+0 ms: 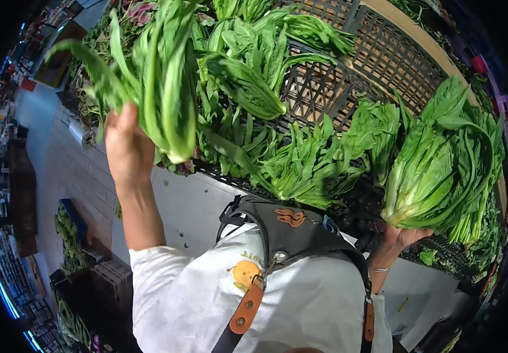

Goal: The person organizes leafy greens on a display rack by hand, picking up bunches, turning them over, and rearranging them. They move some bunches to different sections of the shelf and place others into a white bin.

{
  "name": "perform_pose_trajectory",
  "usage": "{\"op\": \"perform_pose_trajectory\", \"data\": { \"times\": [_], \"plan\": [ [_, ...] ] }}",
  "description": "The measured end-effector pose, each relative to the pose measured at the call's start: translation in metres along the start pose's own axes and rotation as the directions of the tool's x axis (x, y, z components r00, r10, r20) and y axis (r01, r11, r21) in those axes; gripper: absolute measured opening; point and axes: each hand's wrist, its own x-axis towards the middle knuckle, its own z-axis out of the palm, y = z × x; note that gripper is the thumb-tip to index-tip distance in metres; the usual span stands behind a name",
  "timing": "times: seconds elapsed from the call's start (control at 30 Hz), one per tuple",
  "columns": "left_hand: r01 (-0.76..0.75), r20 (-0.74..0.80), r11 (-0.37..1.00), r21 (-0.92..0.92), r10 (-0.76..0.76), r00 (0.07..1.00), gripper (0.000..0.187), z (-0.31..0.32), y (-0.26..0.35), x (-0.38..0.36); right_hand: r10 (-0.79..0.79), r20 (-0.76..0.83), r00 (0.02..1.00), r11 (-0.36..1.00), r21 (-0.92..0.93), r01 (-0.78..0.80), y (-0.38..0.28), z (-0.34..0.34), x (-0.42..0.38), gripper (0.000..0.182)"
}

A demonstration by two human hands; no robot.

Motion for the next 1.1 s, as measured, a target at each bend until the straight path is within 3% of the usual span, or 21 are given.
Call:
{"op": "perform_pose_trajectory", "data": {
  "times": [0.03, 0.07, 0.13, 0.2, 0.23, 0.43, 0.57, 0.67, 0.73, 0.77, 0.83, 0.87, 0.93, 1.0, 1.03, 1.1],
  "plan": [
    [0.023, -0.073, 0.996, 0.089, -0.016, 0.997, 0.048, -0.01, -0.002, -0.016, -0.036, -0.105, 0.994, 0.997, -0.065, 0.029, -0.001, -0.002, 0.0, 0.09],
    [0.069, -0.083, 0.992, 0.104, -0.061, 0.995, 0.048, -0.016, -0.004, -0.033, -0.024, -0.105, 0.994, 0.999, -0.03, 0.021, -0.002, -0.004, 0.001, 0.089],
    [0.061, -0.16, 0.962, 0.266, -0.018, 0.987, 0.041, -0.007, -0.014, -0.062, 0.001, -0.1, 0.995, 0.999, 0.037, 0.003, -0.002, -0.008, 0.002, 0.086],
    [0.157, -0.149, 0.874, 0.459, -0.099, 0.984, 0.03, -0.022, -0.018, -0.092, 0.066, -0.071, 0.995, 0.995, 0.085, -0.06, -0.004, -0.006, 0.005, 0.083],
    [0.18, -0.203, 0.886, 0.426, -0.1, 0.974, 0.024, -0.011, -0.016, -0.102, 0.095, -0.033, 0.995, 0.99, 0.103, -0.091, -0.007, -0.009, 0.007, 0.083],
    [0.165, -0.29, 0.853, 0.495, -0.017, 0.957, 0.033, -0.01, -0.001, -0.149, 0.188, 0.064, 0.98, 0.97, 0.148, -0.195, -0.015, -0.012, 0.014, 0.082],
    [0.023, -0.311, 0.831, 0.556, 0.182, 0.933, 0.03, -0.024, 0.008, -0.164, 0.179, -0.05, 0.983, 0.97, 0.178, -0.168, -0.018, -0.019, 0.016, 0.09],
    [-0.107, -0.287, 0.796, 0.595, 0.335, 0.897, 0.03, -0.01, 0.002, -0.164, 0.188, 0.025, 0.982, 0.945, 0.267, -0.188, -0.018, -0.016, 0.023, 0.089],
    [-0.15, -0.29, 0.661, 0.736, 0.507, 0.811, 0.026, -0.016, -0.022, -0.159, 0.207, 0.091, 0.974, 0.929, 0.295, -0.224, -0.014, -0.015, 0.027, 0.089],
    [-0.101, -0.347, 0.75, 0.654, 0.416, 0.841, 0.034, -0.022, -0.037, -0.159, 0.213, 0.122, 0.969, 0.92, 0.308, -0.241, -0.013, -0.015, 0.027, 0.089],
    [-0.113, -0.174, 0.554, 0.825, 0.439, 0.881, 0.041, -0.025, -0.061, -0.146, 0.247, 0.126, 0.961, 0.934, 0.235, -0.271, -0.012, -0.014, 0.027, 0.086],
    [-0.184, 0.067, 0.208, 0.961, 0.471, 0.88, 0.039, -0.02, -0.074, -0.136, 0.261, 0.126, 0.957, 0.94, 0.192, -0.282, -0.015, -0.013, 0.027, 0.084],
    [-0.308, 0.265, 0.115, 0.944, 0.288, 0.92, 0.029, -0.009, -0.095, -0.127, 0.248, 0.163, 0.955, 0.942, 0.191, -0.277, -0.019, -0.013, 0.027, 0.084],
    [-0.247, 0.247, 0.046, 0.968, 0.004, 0.969, 0.021, -0.018, -0.126, -0.132, 0.227, 0.161, 0.96, 0.949, 0.184, -0.255, -0.021, -0.015, 0.025, 0.083],
    [-0.142, 0.147, 0.055, 0.988, -0.093, 0.985, 0.02, -0.018, -0.133, -0.133, 0.215, 0.142, 0.966, 0.955, 0.177, -0.239, -0.024, -0.018, 0.022, 0.083],
    [-0.098, 0.1, 0.019, 0.995, -0.158, 0.982, 0.018, -0.019, -0.133, -0.124, 0.2, 0.139, 0.97, 0.962, 0.159, -0.221, -0.023, -0.015, 0.02, 0.083]
  ]
}}
